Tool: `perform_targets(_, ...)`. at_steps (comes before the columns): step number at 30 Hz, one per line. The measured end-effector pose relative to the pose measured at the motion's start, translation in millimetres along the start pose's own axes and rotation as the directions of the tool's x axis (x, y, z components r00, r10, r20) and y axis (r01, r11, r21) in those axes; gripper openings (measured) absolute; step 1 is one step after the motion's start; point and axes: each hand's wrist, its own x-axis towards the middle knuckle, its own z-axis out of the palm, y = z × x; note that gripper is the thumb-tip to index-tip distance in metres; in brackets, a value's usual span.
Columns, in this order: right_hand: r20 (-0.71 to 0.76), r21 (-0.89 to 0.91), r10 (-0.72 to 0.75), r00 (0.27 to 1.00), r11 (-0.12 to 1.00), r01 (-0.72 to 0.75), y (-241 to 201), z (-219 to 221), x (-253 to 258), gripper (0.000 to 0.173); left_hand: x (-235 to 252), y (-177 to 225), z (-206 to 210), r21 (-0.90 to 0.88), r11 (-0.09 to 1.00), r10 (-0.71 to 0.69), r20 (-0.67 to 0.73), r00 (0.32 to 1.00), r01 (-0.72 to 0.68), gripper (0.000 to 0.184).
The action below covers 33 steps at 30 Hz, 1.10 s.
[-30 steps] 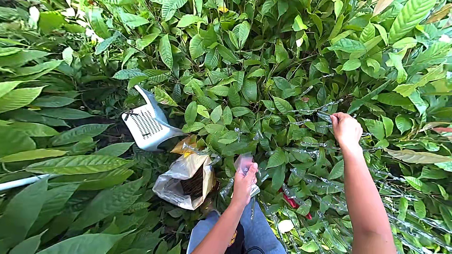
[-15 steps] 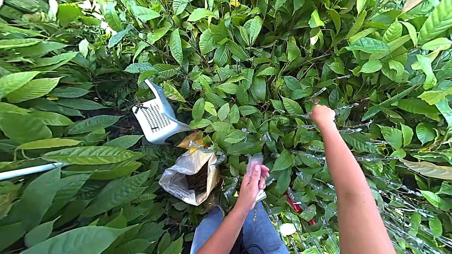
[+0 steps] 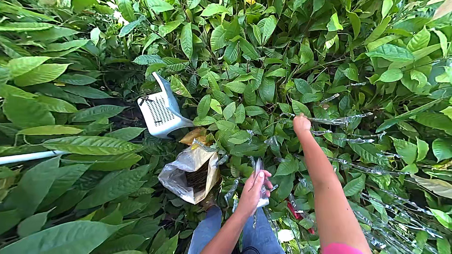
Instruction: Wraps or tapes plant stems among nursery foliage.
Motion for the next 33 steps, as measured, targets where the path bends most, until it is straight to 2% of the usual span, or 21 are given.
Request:
perform_targets(1,-0.004,0.059,-0.011,1.000,0.998,0.011,5,-2,-7,0.034,2,0,2,-0.035,0.999,-0.010,-0.013,1.000,0.009,0.029)
perform_targets(3,-0.107,0.220,-0.071,0.992,0.971,0.093,21,-1,-33,0.033,6,2,7,-0.118,0.993,-0.031,-0.060,0.998,0.023,0.024)
perform_targets(6,-0.274,0.468,-0.161,0.948,0.839,0.278,43,1,-101,0.032,15,8,16,-0.260,0.964,-0.091,-0.155,0.984,0.049,0.016)
perform_targets(7,-0.322,0.562,-0.187,0.928,0.751,0.346,47,8,-126,0.034,18,9,19,-0.291,0.956,-0.104,-0.178,0.978,0.049,0.014)
perform_targets(9,-0.406,0.726,-0.258,0.877,0.492,0.481,42,26,-172,0.037,23,11,23,-0.310,0.950,-0.102,-0.202,0.974,0.036,0.014)
perform_targets(11,-0.411,0.817,-0.367,0.835,0.259,0.516,27,41,-211,0.035,26,8,25,-0.292,0.956,-0.070,-0.203,0.977,0.008,0.014)
perform_targets(13,-0.372,0.875,-0.440,0.818,0.127,0.467,10,51,-235,0.034,27,3,26,-0.257,0.966,-0.036,-0.196,0.980,-0.016,0.014)
perform_targets(16,-0.402,0.902,-0.427,0.810,-0.031,0.432,2,58,-241,0.020,29,0,23,-0.224,0.975,-0.032,-0.197,0.980,-0.013,0.014)
perform_targets(18,-0.402,0.900,-0.429,0.809,-0.021,0.436,7,57,-241,0.017,28,-3,20,-0.207,0.978,-0.038,-0.190,0.981,-0.002,0.013)
perform_targets(21,-0.334,0.915,-0.440,0.834,0.061,0.399,17,54,-240,0.016,26,-2,20,-0.172,0.985,-0.063,-0.193,0.979,0.030,0.012)
perform_targets(23,-0.301,0.929,-0.444,0.844,0.062,0.364,19,52,-239,0.018,26,-4,19,-0.156,0.987,-0.063,-0.172,0.983,0.036,0.013)
perform_targets(26,-0.314,0.932,-0.449,0.836,0.022,0.362,10,54,-241,0.024,26,-9,18,-0.156,0.988,-0.028,-0.145,0.989,0.005,0.013)
perform_targets(27,-0.335,0.926,-0.439,0.834,0.011,0.378,8,57,-242,0.021,26,-9,16,-0.145,0.989,-0.015,-0.149,0.989,-0.006,0.013)
perform_targets(30,-0.365,0.913,-0.371,0.854,0.037,0.406,9,60,-241,0.013,26,-4,11,-0.108,0.992,0.040,-0.190,0.981,-0.062,0.015)
perform_targets(33,-0.385,0.903,-0.324,0.864,0.060,0.425,12,62,-244,0.014,26,-4,7,-0.043,0.991,0.117,-0.205,0.972,-0.128,0.012)
